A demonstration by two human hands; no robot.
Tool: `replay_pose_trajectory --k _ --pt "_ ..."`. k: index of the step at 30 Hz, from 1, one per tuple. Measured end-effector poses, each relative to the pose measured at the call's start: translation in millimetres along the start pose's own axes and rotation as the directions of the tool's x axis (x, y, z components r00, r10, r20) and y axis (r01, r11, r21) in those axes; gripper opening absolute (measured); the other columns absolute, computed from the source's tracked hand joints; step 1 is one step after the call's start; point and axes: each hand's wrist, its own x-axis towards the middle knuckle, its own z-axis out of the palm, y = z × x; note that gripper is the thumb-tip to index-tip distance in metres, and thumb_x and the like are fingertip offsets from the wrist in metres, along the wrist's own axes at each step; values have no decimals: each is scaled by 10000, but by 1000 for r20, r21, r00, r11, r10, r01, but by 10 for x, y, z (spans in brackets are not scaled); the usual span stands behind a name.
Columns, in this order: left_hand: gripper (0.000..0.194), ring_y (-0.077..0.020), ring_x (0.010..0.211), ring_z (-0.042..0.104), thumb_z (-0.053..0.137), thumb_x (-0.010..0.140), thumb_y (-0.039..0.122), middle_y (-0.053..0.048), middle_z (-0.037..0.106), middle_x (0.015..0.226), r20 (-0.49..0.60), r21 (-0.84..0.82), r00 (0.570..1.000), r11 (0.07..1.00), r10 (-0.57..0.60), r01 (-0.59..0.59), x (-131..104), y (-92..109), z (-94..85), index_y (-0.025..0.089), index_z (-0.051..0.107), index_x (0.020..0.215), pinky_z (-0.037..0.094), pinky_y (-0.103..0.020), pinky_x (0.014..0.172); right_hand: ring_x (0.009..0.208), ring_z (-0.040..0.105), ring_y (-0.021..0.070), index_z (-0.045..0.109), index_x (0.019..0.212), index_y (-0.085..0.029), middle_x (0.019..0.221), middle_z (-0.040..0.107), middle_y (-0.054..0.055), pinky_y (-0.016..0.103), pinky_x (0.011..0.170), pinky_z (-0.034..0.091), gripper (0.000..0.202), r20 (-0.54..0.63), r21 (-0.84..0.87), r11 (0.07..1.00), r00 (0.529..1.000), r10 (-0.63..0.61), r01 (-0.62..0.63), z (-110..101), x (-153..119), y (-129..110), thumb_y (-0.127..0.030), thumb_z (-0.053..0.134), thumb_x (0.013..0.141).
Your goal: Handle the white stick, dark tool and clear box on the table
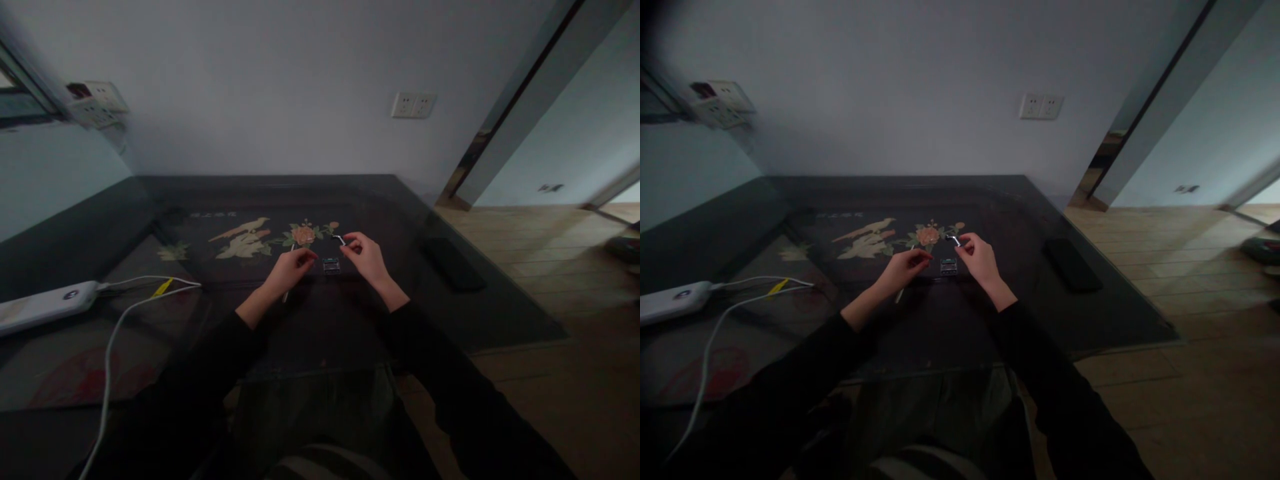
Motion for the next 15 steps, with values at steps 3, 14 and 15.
replay_pose_trajectory --k 3,14,15 --pt "168 -167 790 692 601 916 178 -52 770 919 16 60 1000 998 23 -24 -4 -36 7 172 733 1020 524 -283 744 689 636 172 676 1096 -180 756 690 12 295 700 475 264 9 -41 999 1000 23 -22 -17 9 28 -220 690 835" --pt "210 -208 936 702 548 962 225 -71 760 1051 126 251 990 964 58 -88 -70 11 52 196 711 1091 535 -327 824 728 632 169 664 1231 -171 820 658 15 297 727 502 439 -9 -295 918 961 276 -266 -444 183 302 -89 665 800" --pt "210 -212 951 701 546 965 231 -73 758 1054 130 256 990 962 63 -95 -73 18 53 196 710 1091 535 -331 834 676 615 151 652 1248 -152 806 646 10 284 686 504 448 13 -266 912 945 326 -311 -483 198 314 -72 648 807"
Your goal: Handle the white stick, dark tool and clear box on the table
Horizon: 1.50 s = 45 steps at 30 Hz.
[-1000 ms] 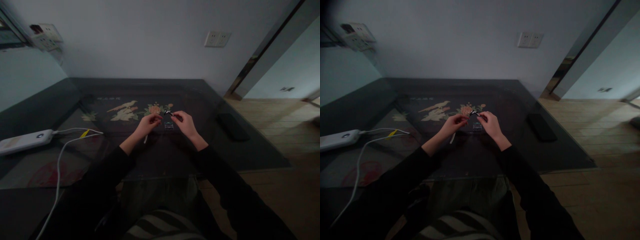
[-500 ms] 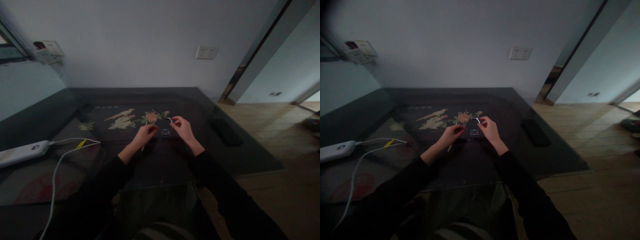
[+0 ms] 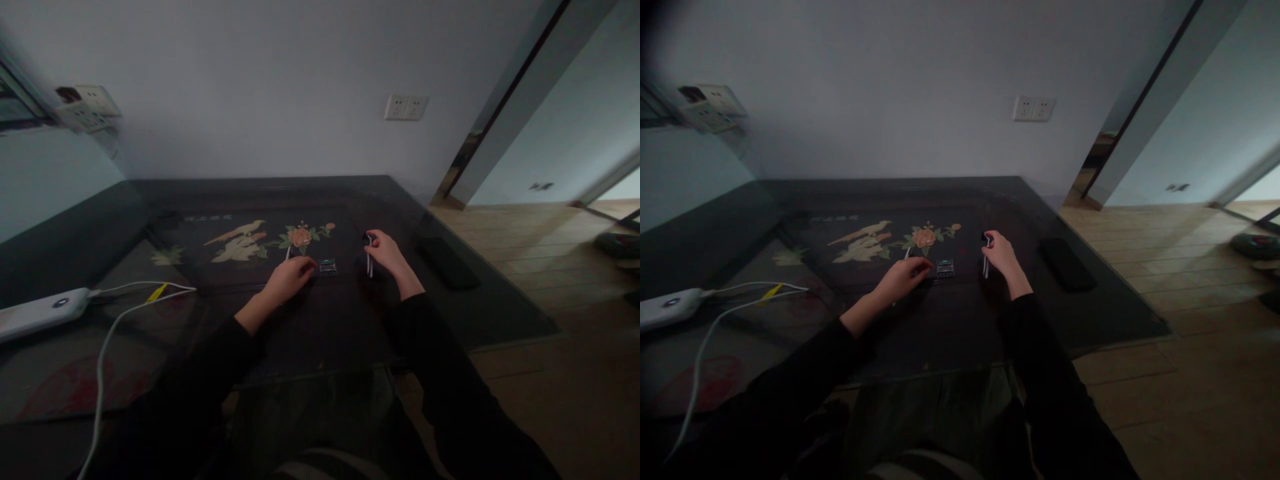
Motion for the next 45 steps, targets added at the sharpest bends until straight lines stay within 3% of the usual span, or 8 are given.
replay_pose_trajectory --k 6,11,17,29,34,42,45 --pt "228 -200 892 695 527 968 224 -76 753 1059 25 20 1000 1000 3 -4 0 6 -12 198 709 1102 542 -333 820 564 559 124 654 1199 -146 686 569 -31 228 502 484 393 259 149 972 956 140 -183 -115 -7 12 -14 615 831" --pt "207 -197 932 697 530 963 237 -69 750 1064 24 39 999 999 32 -33 -1 -3 -3 211 704 1073 545 -324 842 597 575 122 628 1220 -129 738 582 -10 212 486 500 365 300 79 976 938 172 -204 -82 -48 -32 -13 606 875" --pt "220 -196 948 697 512 965 231 -68 749 1089 25 51 999 998 44 -45 -8 -7 11 214 704 1072 546 -325 850 627 588 108 625 1255 -142 859 642 31 197 500 530 383 286 -22 985 944 168 -169 -23 -30 -20 -43 634 886" --pt "212 -208 985 688 516 961 233 -80 739 1091 27 7 998 998 58 -58 -12 1 18 201 702 1058 546 -347 877 503 628 138 679 1262 -100 739 701 46 265 489 541 473 225 -22 993 967 121 -119 -1 22 91 -72 770 799" --pt "214 -216 962 685 521 962 222 -89 732 1084 45 18 998 999 36 -37 -16 33 21 195 705 1069 543 -343 844 478 600 116 725 1131 -131 697 689 29 221 433 496 341 221 -25 993 968 119 -117 19 48 123 -67 761 798" --pt "197 -203 942 676 530 960 221 -81 723 1076 55 2 997 999 52 -53 -14 48 8 196 698 1059 533 -337 851 500 599 124 739 1087 -133 688 680 20 259 517 496 302 205 -102 987 968 142 -124 32 23 97 -86 775 791" --pt "201 -193 906 669 525 963 234 -76 723 1055 46 -1 997 998 62 -63 -17 46 10 203 700 1055 532 -330 832 586 638 162 749 1063 -148 721 690 32 301 603 517 291 132 -171 982 986 101 -77 4 20 93 -151 796 776"
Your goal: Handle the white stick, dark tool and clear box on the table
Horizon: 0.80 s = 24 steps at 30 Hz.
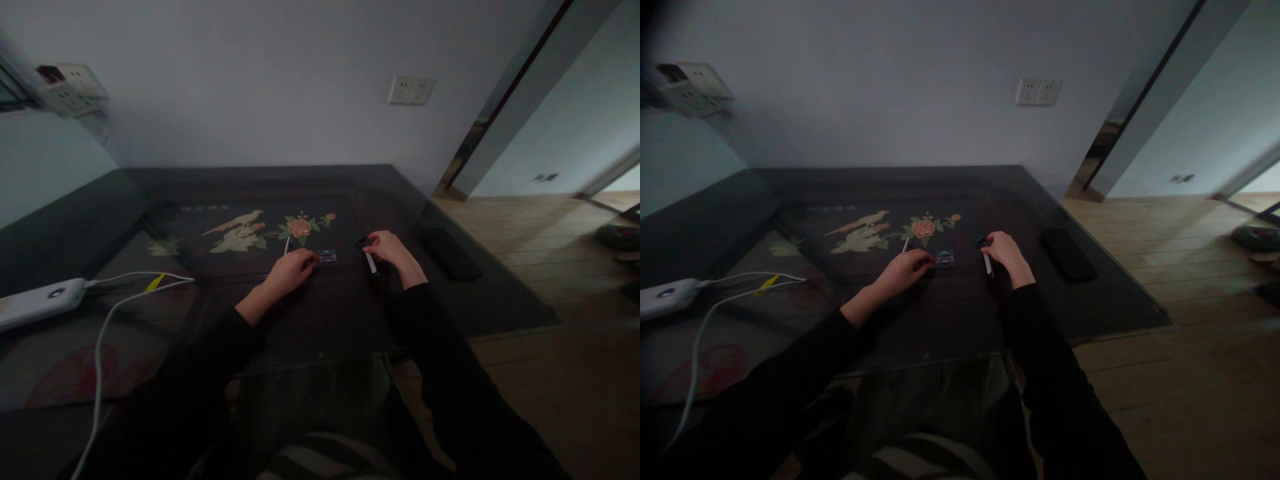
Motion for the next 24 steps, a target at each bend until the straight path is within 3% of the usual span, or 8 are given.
replay_pose_trajectory --k 3,5,7,9,12,15,19,24 --pt "212 -198 920 670 518 964 233 -81 722 1069 -4 -12 1000 1000 -6 6 -4 6 4 196 704 1060 531 -336 835 736 661 201 761 992 -167 802 712 55 340 720 516 197 -205 -10 997 976 -72 71 -79 -25 -51 -226 772 804" --pt "214 -207 942 672 521 962 230 -82 724 1072 -12 -21 1000 1000 -13 13 -6 9 8 194 709 1057 532 -345 842 783 651 197 757 927 -177 835 719 63 332 757 502 111 -346 56 975 921 -182 214 -132 -60 -122 -247 694 869" --pt "214 -210 950 670 525 959 229 -80 727 1070 -21 -24 1000 1000 -17 16 -8 10 15 198 715 1053 532 -350 847 773 633 181 746 896 -183 835 717 57 315 760 491 124 -390 117 923 872 -297 367 -146 -110 -213 -254 644 902" --pt "216 -202 922 666 524 958 229 -80 727 1060 -28 -21 999 1000 -23 22 -8 11 22 199 717 1052 532 -344 834 748 619 173 742 919 -185 807 704 43 305 744 483 130 -334 158 883 865 -374 442 -95 -167 -306 -272 645 909" --pt "210 -194 887 662 530 954 231 -78 724 1046 -35 -8 999 999 -36 35 -6 14 31 199 719 1042 531 -333 811 739 596 162 742 961 -189 807 666 25 297 749 474 102 -162 133 847 855 -493 514 83 -237 -406 -240 686 893" --pt "204 -206 912 667 534 951 223 -76 721 1037 -34 -1 999 999 -41 41 -1 20 38 197 717 1036 529 -334 816 890 615 191 736 1019 -191 961 661 56 329 851 483 174 -32 48 810 811 -584 584 283 -262 -435 -227 762 851" --pt "197 -211 919 672 535 940 206 -75 720 1026 -38 3 999 1000 -31 31 6 17 41 195 713 1025 530 -338 832 1106 590 255 720 1087 -190 1135 652 99 405 994 466 320 51 -25 802 802 -595 597 450 -249 -407 -249 834 793" --pt "190 -197 923 671 539 935 200 -66 719 1020 -57 5 998 1000 -22 22 10 -4 45 204 707 1024 530 -322 838 1146 580 274 710 1101 -208 1179 655 97 468 1031 464 354 83 -69 803 805 -587 592 550 -234 -378 -225 843 774"
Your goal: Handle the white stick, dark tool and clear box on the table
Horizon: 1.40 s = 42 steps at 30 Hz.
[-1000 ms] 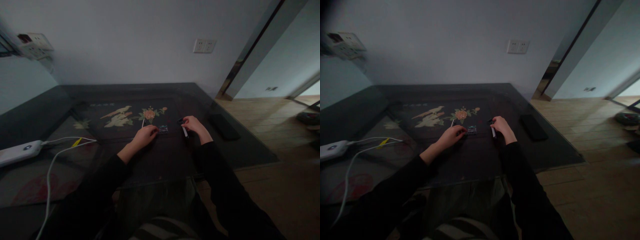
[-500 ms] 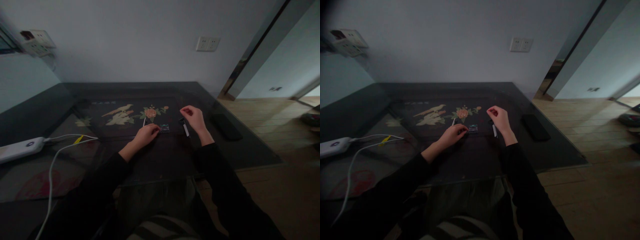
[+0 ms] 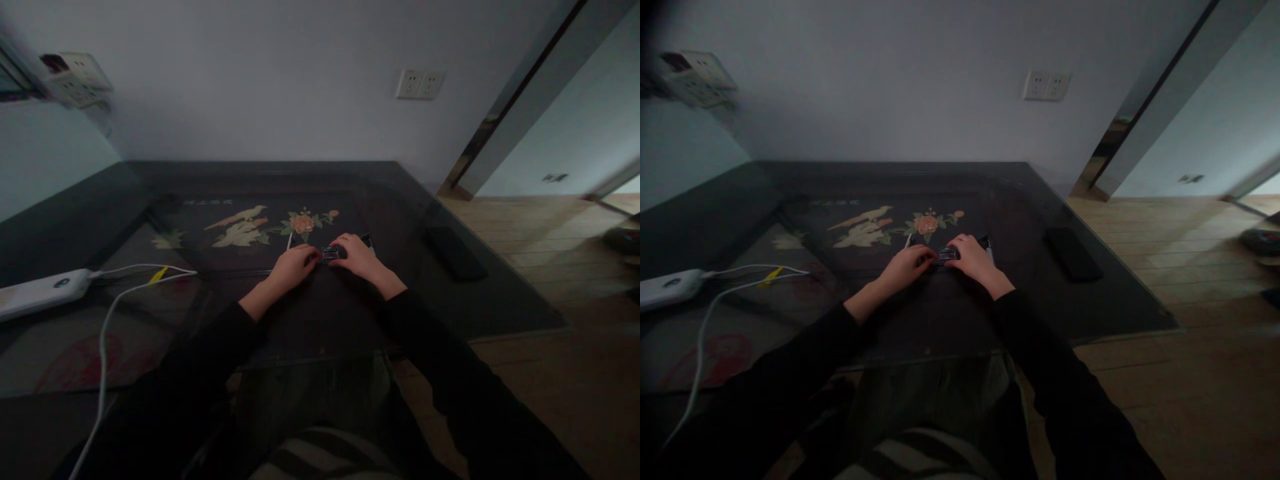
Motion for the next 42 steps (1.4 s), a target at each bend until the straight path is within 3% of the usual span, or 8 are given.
replay_pose_trajectory --k 9,27,42 --pt "200 -224 958 667 533 947 199 -86 716 1039 26 8 1000 1000 -8 8 2 10 5 183 711 1036 526 -360 869 1112 600 265 733 1063 -196 1147 664 102 448 997 486 284 7 -12 1000 1000 1 -1 19 2 -9 -208 828 795" --pt "140 -224 1013 654 585 928 190 -71 693 1034 -59 18 998 999 -32 33 -10 36 -16 192 711 988 517 -356 925 1080 613 260 723 1044 -147 1106 667 114 409 981 476 339 77 60 994 992 -98 93 79 -33 -181 -225 871 749" --pt "84 -211 949 644 644 886 186 -54 681 1003 -52 30 998 999 -41 43 -14 18 -3 198 694 952 508 -335 837 1003 592 237 698 999 -157 1034 643 86 381 915 455 333 96 151 987 993 -74 59 29 -30 -234 -189 877 720"
